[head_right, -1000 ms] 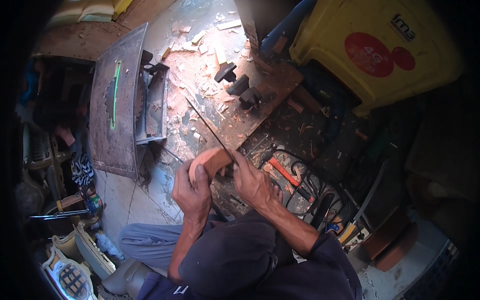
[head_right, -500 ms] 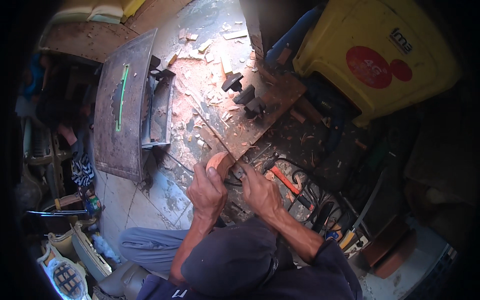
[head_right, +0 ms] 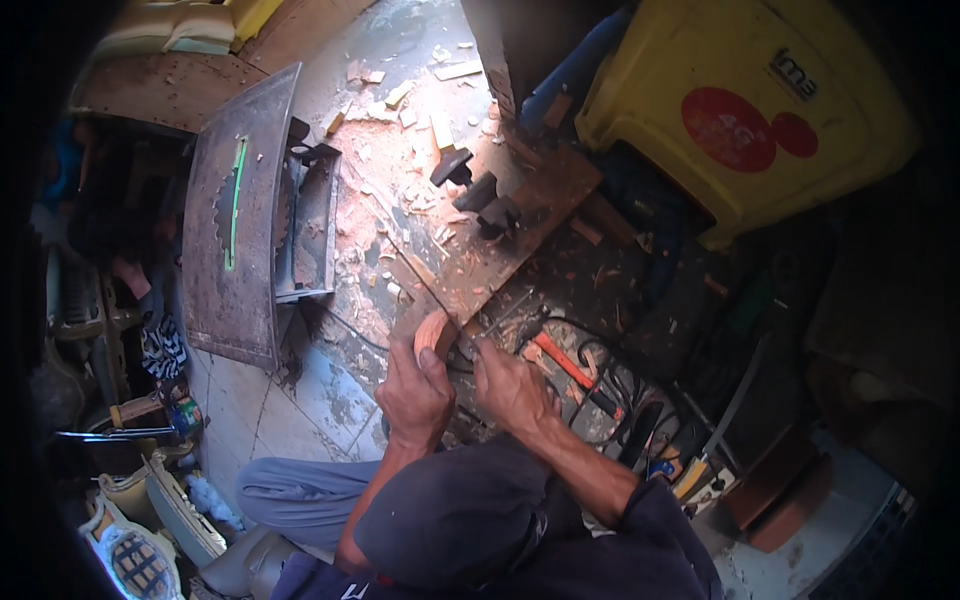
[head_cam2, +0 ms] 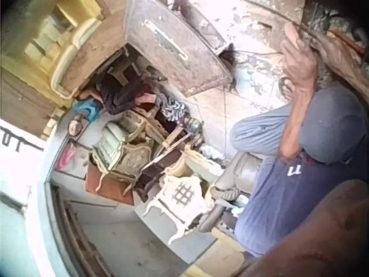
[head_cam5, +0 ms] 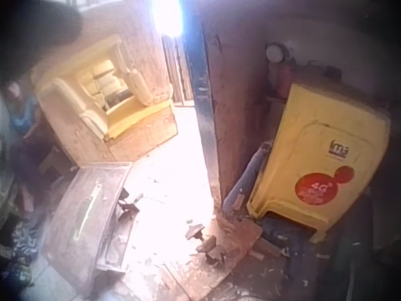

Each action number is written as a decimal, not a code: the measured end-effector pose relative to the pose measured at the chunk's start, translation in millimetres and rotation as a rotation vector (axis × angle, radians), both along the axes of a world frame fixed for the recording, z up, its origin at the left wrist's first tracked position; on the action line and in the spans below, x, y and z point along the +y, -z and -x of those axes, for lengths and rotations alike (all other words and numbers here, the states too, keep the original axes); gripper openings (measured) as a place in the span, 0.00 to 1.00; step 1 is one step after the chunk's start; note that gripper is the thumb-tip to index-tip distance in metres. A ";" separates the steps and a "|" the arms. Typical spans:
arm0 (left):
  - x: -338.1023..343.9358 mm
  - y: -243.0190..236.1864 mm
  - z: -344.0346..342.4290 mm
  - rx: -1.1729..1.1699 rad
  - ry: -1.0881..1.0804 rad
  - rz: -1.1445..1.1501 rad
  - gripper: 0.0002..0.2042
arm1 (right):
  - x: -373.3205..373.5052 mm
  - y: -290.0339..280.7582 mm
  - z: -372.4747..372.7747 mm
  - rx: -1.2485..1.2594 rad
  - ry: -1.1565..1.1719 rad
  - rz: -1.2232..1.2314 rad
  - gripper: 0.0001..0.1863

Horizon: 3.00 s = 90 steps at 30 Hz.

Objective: The person shaves a small curved piece of wood using a large knife, holding the wood with one hand and striking it repeatedly with the blade.

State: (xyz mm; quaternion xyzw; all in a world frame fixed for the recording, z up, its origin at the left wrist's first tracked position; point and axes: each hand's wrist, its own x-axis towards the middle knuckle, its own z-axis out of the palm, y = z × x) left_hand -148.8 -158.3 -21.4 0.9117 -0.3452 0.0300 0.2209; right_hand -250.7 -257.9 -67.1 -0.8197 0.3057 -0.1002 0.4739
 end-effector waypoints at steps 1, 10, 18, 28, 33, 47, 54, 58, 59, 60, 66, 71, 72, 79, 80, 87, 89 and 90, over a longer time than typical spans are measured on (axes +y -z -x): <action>3.8 0.3 1.2 -0.002 -0.004 -0.038 0.14 | -0.5 -17.4 -6.5 -0.135 0.058 0.030 0.12; 9.3 9.1 2.6 0.025 -0.023 -0.045 0.14 | 6.9 -11.9 -1.8 -0.147 0.095 -0.009 0.13; 34.9 16.0 17.1 0.029 -0.041 0.018 0.19 | 14.6 -10.5 2.3 -0.216 0.110 0.038 0.13; 37.2 24.6 16.2 0.038 -0.035 0.076 0.20 | 17.5 5.1 8.4 -0.012 -0.001 0.032 0.17; 45.0 29.6 17.3 0.030 -0.047 0.098 0.19 | 10.1 1.8 0.8 -0.024 0.009 0.052 0.16; 56.8 37.1 17.2 0.063 -0.017 0.126 0.18 | 23.6 10.8 7.7 0.368 -0.068 -0.008 0.18; 58.8 30.8 15.3 0.087 -0.002 0.093 0.18 | 17.1 10.9 5.7 0.380 -0.085 0.032 0.18; 60.5 32.8 5.3 0.105 0.018 0.132 0.18 | 10.2 -20.6 5.5 -0.120 0.028 0.080 0.16; 59.7 34.1 5.8 0.079 0.038 0.136 0.18 | 11.1 -6.8 11.5 -0.228 -0.002 0.116 0.17; 60.1 35.1 8.6 0.088 0.041 0.123 0.18 | 5.8 -0.7 12.8 -0.016 -0.064 0.097 0.18; 73.8 35.7 13.2 0.070 0.057 0.127 0.17 | -4.2 -5.4 3.9 -0.129 -0.053 0.138 0.18; 68.9 36.4 6.0 0.074 0.021 0.216 0.17 | -7.4 17.7 13.1 0.276 -0.178 0.185 0.22; 71.2 34.9 4.5 0.063 0.008 0.239 0.17 | -8.9 16.0 14.2 0.249 -0.156 0.175 0.22; 94.8 35.8 -21.4 1.238 -0.462 0.744 0.21 | -42.9 0.6 8.5 0.271 0.049 0.103 0.22; 93.1 34.3 -20.3 1.270 -0.465 0.729 0.21 | -44.3 2.7 8.9 0.254 0.045 0.099 0.22; 86.8 17.5 -25.7 1.758 -0.464 1.123 0.21 | -44.2 9.2 20.0 0.210 0.135 0.211 0.22; 82.5 11.9 -23.1 1.770 -0.414 1.112 0.22 | -45.1 20.4 32.6 0.186 0.233 0.293 0.23; 81.7 9.8 -22.2 1.774 -0.392 1.106 0.23 | -47.6 23.2 37.4 0.241 0.251 0.295 0.24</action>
